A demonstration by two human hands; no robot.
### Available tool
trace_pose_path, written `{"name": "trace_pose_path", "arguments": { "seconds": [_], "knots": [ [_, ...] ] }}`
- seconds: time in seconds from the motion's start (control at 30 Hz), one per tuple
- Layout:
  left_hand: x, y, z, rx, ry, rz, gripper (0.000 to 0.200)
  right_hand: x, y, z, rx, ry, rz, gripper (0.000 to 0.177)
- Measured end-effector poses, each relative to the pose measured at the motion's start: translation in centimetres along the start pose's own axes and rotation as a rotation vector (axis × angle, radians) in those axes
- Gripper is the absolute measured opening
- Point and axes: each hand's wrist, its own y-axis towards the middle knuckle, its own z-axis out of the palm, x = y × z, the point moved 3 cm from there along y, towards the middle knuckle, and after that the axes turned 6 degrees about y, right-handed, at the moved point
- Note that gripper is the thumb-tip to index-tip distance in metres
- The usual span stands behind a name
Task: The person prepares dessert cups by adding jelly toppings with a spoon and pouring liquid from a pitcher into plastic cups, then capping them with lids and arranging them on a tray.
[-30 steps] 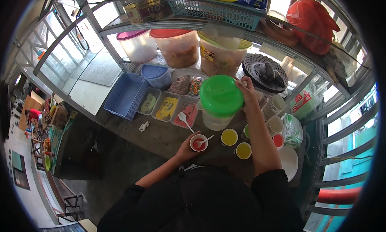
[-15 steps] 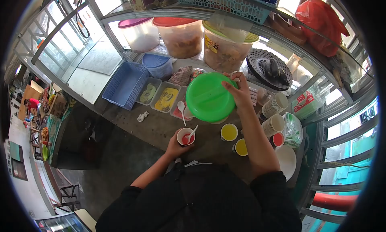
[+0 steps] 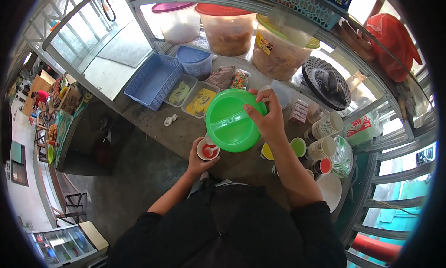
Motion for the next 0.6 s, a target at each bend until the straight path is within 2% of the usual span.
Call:
{"name": "trace_pose_path", "arguments": {
  "seconds": [0.17,0.43,0.6],
  "knots": [
    [-1.0,-0.3,-1.3,-0.025,-0.023,-0.006,0.081,0.5,-0.7,1.8,0.024,-0.132,-0.047,0.033],
    [-1.8,-1.3,-3.4,0.143,-0.104,-0.114,0.083,1.3,-1.7,4.8,0.113,-0.21,-0.077,0.031],
    [-1.8,-2.1,-4.3,0.171,-0.094,-0.146,0.084,1.0,-2.5,5.9,0.143,-0.244,-0.106,0.03]
  ]
}}
